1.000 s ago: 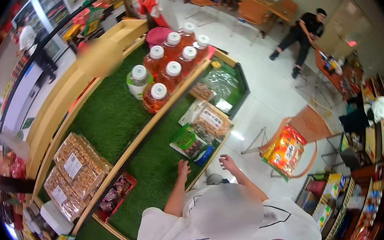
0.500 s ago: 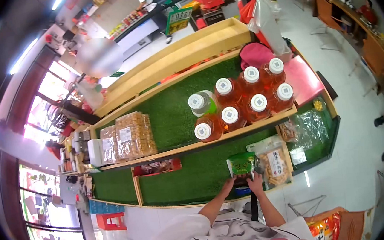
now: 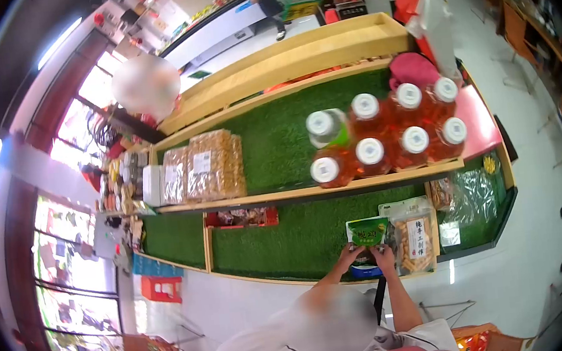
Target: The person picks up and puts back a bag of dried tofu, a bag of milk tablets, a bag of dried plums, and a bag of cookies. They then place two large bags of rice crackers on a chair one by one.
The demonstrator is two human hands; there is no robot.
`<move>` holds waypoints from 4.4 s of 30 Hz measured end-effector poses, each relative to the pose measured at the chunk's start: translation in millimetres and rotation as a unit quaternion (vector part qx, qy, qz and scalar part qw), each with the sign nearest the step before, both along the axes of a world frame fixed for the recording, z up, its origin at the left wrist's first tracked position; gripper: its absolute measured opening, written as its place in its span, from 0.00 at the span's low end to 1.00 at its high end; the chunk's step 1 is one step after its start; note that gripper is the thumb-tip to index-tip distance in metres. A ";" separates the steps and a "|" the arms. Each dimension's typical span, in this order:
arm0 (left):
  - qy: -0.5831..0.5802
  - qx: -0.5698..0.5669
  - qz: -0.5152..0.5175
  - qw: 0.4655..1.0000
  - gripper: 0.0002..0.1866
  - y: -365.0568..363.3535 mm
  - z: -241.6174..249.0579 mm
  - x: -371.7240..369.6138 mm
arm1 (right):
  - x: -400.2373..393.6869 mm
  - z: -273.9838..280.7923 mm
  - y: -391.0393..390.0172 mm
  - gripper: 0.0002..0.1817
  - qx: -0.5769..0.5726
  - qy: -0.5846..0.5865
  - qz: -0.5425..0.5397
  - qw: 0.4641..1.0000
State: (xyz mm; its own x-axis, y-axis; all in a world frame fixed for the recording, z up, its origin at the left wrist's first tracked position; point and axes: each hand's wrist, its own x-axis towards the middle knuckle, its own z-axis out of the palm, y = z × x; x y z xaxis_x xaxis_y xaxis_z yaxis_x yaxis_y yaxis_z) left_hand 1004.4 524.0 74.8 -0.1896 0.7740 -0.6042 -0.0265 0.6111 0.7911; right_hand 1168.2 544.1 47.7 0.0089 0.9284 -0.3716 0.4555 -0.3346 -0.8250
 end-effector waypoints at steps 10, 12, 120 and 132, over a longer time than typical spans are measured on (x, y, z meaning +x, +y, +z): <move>0.015 0.200 0.018 0.980 0.23 -124.2 60.1 -110.0 | -79.7 57.7 -75.4 0.21 -0.213 0.403 0.020 0.890; -0.011 0.224 0.061 0.973 0.23 -177.3 76.2 -144.8 | -125.2 102.7 -97.4 0.18 -0.290 0.439 0.093 0.845; 0.298 0.087 0.043 0.950 0.34 -598.8 -40.7 -1626.9 | -1672.2 24.5 -517.7 0.38 -0.222 0.117 0.225 0.941; 0.418 0.149 0.040 0.895 0.45 -619.8 -51.0 -1597.6 | -1569.2 69.7 -528.3 0.31 -0.071 0.153 0.419 0.892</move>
